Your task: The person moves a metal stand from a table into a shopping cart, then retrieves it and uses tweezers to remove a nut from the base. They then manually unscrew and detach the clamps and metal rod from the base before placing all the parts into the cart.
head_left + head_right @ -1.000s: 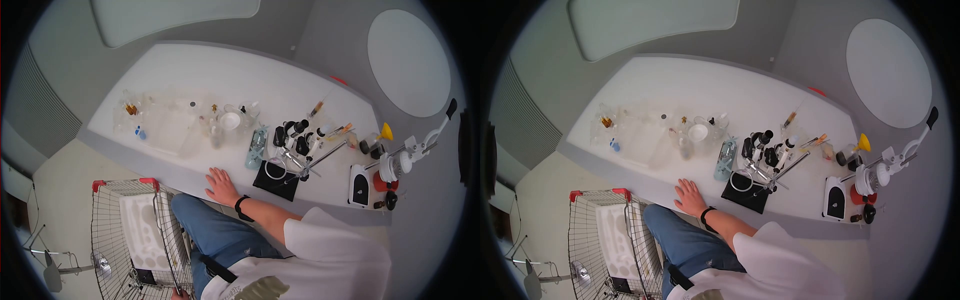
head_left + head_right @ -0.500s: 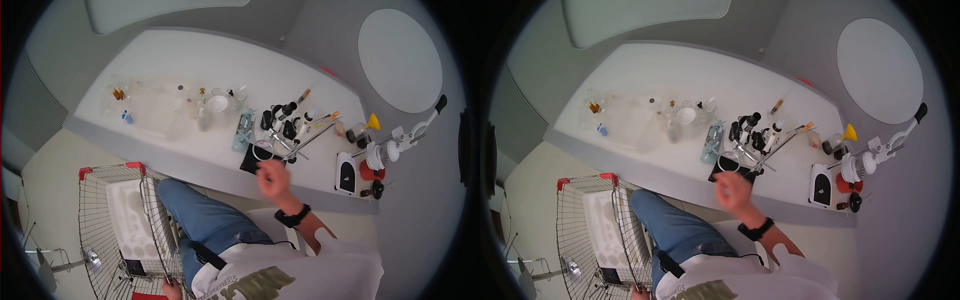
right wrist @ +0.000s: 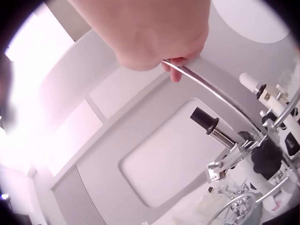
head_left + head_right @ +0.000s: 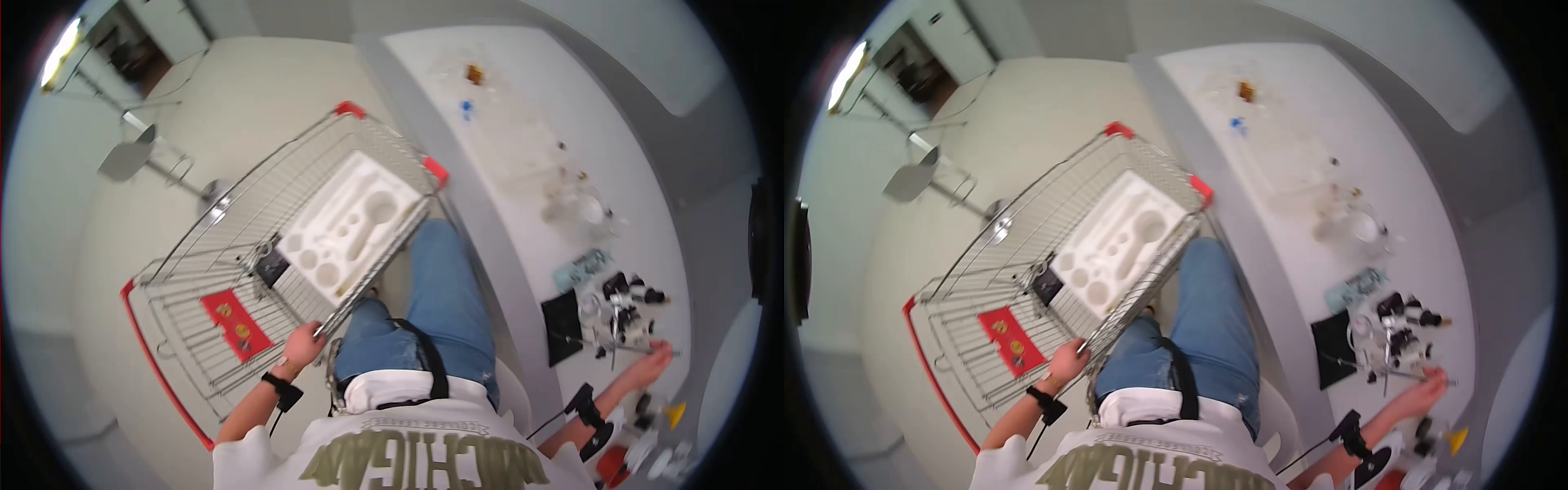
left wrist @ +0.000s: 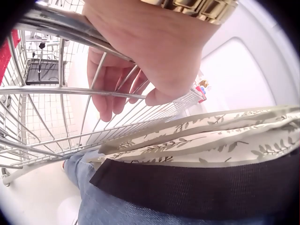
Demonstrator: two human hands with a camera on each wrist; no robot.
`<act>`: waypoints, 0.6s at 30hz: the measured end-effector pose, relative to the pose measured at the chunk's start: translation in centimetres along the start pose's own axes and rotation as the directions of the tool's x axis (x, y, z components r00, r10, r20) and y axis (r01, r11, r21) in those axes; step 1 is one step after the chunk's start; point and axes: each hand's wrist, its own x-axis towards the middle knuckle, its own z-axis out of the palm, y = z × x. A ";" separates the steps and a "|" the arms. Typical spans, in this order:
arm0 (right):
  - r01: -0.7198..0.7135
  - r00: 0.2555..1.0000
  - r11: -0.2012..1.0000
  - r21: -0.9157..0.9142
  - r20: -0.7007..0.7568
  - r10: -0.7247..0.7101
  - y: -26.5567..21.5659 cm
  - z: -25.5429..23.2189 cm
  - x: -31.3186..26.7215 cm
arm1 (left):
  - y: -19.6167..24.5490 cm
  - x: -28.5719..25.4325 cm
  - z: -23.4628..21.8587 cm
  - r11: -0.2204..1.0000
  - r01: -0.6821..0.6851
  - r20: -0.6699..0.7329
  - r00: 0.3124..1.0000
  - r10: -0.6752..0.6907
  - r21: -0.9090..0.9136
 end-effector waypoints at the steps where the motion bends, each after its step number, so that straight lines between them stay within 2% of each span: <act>1: 0.007 1.000 1.000 0.024 0.024 -0.008 -0.1 1.5 -0.4 | 0.2 -0.2 -0.4 0.999 0.040 0.042 0.998 -0.039 -0.024; 2: -0.009 1.000 0.998 0.063 0.008 0.008 1.0 1.8 0.0 | 0.9 0.7 -0.2 0.998 0.036 0.104 0.994 -0.030 -0.053; 3: -0.020 0.999 0.997 0.081 -0.040 0.023 3.0 0.9 0.9 | 0.2 0.8 0.5 1.000 0.000 0.052 0.999 0.000 -0.003; 4: 0.113 0.994 0.981 0.155 -0.020 -0.111 6.0 0.9 1.9 | 0.0 0.9 1.0 0.999 0.032 0.057 0.998 -0.031 -0.023; 5: 0.139 0.988 0.978 0.154 -0.088 -0.126 6.1 1.2 1.8 | -0.5 1.0 1.4 1.000 -0.004 0.026 1.000 0.004 -0.001; 6: 0.218 0.976 0.946 0.239 -0.072 -0.206 8.1 1.6 2.4 | -1.5 1.2 2.0 0.997 -0.074 0.004 0.997 0.074 -0.003; 9: 0.073 0.994 0.980 0.182 -0.093 -0.057 -0.4 0.8 -0.5 | -1.3 1.5 1.9 0.997 -0.015 0.084 0.996 0.021 -0.073; 11: 0.066 0.997 0.948 0.311 -0.052 -0.052 -2.6 0.4 -1.3 | -2.1 2.0 2.7 0.994 -0.066 0.103 0.992 0.075 -0.092; 13: 0.075 0.997 0.938 0.339 -0.041 -0.066 -1.6 0.4 -1.5 | -1.5 1.9 2.2 0.990 0.025 0.138 0.990 -0.006 -0.137; 14: 0.072 0.997 0.941 0.331 -0.054 -0.058 -1.6 0.3 -1.5 | -2.1 2.1 2.7 0.989 -0.052 0.081 0.995 0.064 -0.137; 15: 0.071 0.997 0.935 0.348 -0.033 -0.064 -1.6 0.2 -1.6 | -2.9 2.2 3.0 0.989 -0.066 0.085 0.993 0.077 -0.133; 18: 0.081 0.997 0.921 0.381 -0.036 -0.073 -1.8 -0.1 -1.8 | -2.9 2.2 3.0 0.986 -0.038 0.136 0.989 0.061 -0.163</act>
